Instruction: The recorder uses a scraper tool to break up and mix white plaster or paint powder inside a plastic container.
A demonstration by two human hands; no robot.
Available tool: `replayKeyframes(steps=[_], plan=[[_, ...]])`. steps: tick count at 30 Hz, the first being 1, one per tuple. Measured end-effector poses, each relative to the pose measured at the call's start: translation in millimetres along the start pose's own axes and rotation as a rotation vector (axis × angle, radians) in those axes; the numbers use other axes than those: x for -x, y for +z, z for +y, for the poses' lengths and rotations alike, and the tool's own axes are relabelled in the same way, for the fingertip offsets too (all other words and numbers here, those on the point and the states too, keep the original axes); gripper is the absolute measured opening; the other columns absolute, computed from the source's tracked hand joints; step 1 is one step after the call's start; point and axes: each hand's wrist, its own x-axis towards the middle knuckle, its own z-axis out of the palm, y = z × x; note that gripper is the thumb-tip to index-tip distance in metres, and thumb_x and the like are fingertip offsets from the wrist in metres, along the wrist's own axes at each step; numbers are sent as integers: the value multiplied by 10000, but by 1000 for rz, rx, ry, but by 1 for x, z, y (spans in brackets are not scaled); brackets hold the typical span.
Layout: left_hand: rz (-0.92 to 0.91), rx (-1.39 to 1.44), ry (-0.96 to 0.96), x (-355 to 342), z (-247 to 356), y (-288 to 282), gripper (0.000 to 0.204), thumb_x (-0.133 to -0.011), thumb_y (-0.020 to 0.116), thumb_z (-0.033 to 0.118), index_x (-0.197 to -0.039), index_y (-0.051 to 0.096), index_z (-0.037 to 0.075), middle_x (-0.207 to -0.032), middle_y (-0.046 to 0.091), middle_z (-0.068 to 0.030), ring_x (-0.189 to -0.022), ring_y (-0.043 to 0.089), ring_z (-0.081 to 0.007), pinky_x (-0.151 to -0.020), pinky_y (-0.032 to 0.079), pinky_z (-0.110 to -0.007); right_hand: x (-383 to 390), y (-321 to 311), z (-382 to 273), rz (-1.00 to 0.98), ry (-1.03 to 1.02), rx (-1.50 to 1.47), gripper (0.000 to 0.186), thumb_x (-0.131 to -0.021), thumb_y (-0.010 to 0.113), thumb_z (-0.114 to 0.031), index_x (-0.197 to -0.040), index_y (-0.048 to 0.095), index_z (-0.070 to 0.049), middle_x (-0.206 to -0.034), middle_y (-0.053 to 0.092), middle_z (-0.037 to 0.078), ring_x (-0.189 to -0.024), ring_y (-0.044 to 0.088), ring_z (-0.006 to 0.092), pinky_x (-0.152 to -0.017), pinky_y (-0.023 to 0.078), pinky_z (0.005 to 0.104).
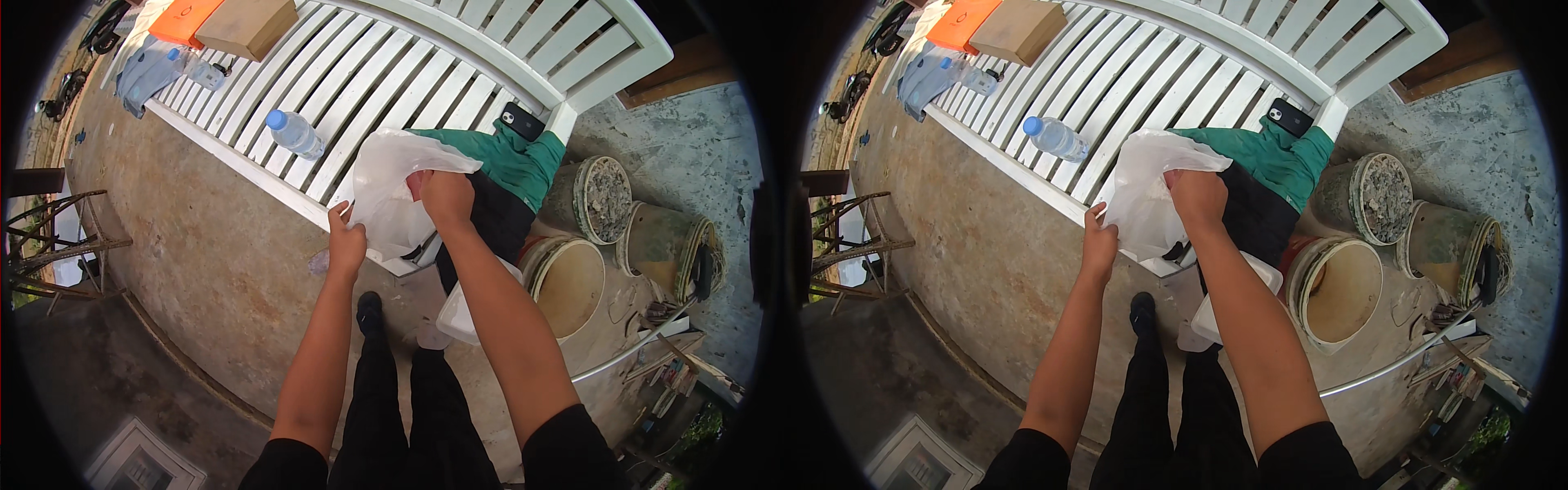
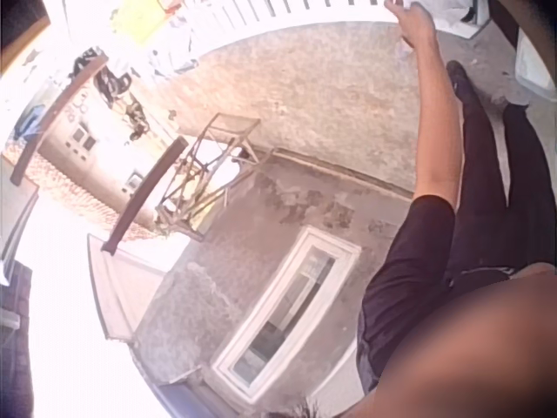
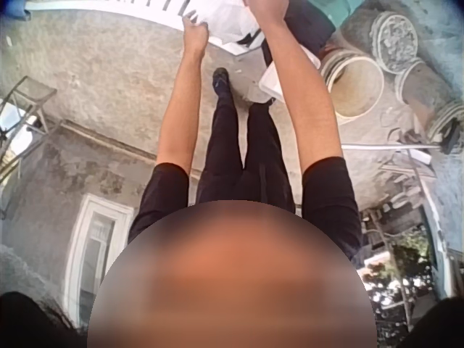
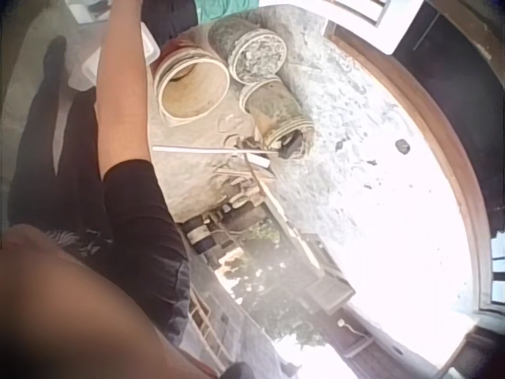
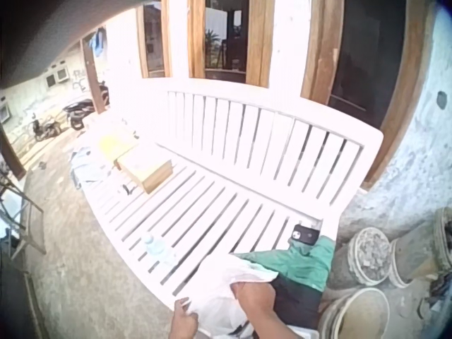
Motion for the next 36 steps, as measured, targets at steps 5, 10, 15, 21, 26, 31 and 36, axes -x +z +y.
replayKeyframes(steps=[5,10,15,21,26,31,36], plan=[[-69,42,-112,-61,-28,-4,627,-899,338,76,-1523,341,18,-1421,512,-165,-1217,544,-294,-1036,435,-415,-13,26,-2,-79,90,-64,256,-921,634,-259,-1030,713,-41,-976,723,212,-913,695,409,-829,553,495],[-265,272,-162,-60,-32,13,638,-893,333,56,-1529,352,0,-1509,439,-170,-1347,454,-288,-1103,371,-399,-17,34,7,-176,195,-92,237,-906,636,-236,-978,736,-33,-993,722,233,-938,689,420,-839,553,490],[-320,245,-151,-59,-33,9,665,-881,355,51,-1542,343,-22,-1607,337,-189,-1458,356,-290,-1167,290,-351,-19,38,7,-390,168,-187,276,-905,635,-282,-1016,726,-47,-992,738,191,-957,708,378,-827,563,460],[-349,188,-80,-53,-32,-4,663,-866,370,55,-1523,377,-28,-1587,358,-221,-1496,301,-295,-1206,217,-336,-22,88,44,-183,97,-416,289,-916,627,-213,-1132,687,-29,-1087,720,211,-982,696,381,-866,533,440],[-213,-48,-2,4,22,-19,679,-861,386,28,-1536,424,90,-1408,538,-176,-1028,582,-170,-948,444,-274,-11,74,46,-166,182,-396,306,-949,591,-194,-1199,656,-29,-1163,700,207,-1056,677,360,-926,508,427],[-211,-110,142,22,35,-20,677,-863,379,17,-1531,433,111,-1364,555,-146,-915,540,-145,-871,452,-271,-6,58,63,65,128,-489,345,-979,578,-267,-1227,661,-42,-1278,654,199,-1188,608,381,-997,476,432],[-224,-95,297,24,39,-19,667,-864,353,-2,-1525,407,62,-1502,467,-178,-1344,485,-226,-1132,338,-308,-2,45,56,-59,456,-746,355,-991,583,-262,-1268,636,-48,-1300,654,180,-1206,611,366,-999,474,416]])
